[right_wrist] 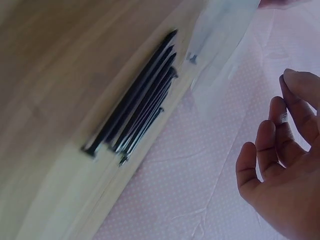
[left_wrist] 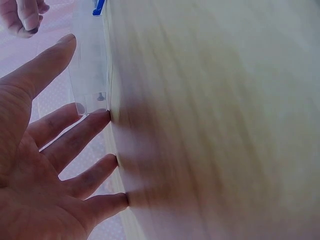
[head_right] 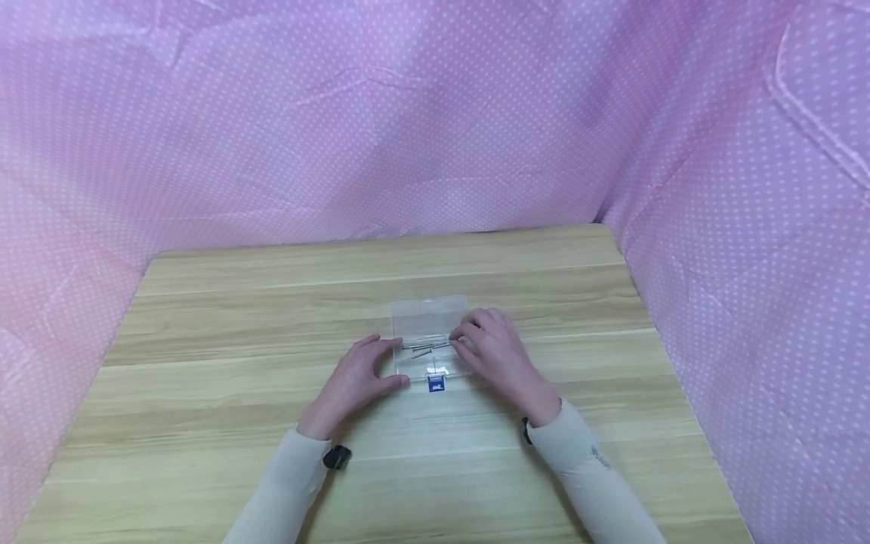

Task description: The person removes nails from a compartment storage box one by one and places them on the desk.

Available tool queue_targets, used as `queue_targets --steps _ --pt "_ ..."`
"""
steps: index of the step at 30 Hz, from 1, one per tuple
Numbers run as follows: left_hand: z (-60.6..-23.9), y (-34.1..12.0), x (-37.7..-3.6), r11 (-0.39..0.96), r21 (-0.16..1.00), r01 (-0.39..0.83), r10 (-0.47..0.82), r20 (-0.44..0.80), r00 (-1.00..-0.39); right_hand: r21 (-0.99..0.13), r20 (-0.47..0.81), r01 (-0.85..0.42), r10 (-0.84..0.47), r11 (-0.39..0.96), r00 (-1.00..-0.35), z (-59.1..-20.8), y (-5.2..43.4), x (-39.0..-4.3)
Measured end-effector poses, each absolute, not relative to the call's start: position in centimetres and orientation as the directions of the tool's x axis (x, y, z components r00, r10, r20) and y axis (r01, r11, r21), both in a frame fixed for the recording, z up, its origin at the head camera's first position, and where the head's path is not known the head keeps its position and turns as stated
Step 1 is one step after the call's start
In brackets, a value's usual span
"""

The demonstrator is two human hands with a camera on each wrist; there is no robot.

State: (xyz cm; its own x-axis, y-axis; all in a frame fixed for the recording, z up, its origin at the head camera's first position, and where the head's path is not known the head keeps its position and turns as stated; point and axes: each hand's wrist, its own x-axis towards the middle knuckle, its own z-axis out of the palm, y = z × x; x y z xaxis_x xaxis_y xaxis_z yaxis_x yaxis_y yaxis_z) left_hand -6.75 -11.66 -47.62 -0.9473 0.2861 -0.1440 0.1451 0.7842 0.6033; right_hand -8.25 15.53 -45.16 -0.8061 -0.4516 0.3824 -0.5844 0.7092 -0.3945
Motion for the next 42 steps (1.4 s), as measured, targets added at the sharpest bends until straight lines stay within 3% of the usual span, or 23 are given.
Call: queue_targets --steps 31,42 --pt "-47.5 -11.7 -6.5 0.783 0.601 0.163 0.302 -0.137 -0.944 -0.388 0.151 -0.601 -0.596 0.699 -0.789 -45.7 11.7 -10.1" --pt "-47.5 -11.6 -6.5 0.780 0.606 0.157 0.298 -0.139 -0.944 -0.360 0.139 -0.638 -0.637 0.681 -0.758 -46.4 11.3 -10.9"
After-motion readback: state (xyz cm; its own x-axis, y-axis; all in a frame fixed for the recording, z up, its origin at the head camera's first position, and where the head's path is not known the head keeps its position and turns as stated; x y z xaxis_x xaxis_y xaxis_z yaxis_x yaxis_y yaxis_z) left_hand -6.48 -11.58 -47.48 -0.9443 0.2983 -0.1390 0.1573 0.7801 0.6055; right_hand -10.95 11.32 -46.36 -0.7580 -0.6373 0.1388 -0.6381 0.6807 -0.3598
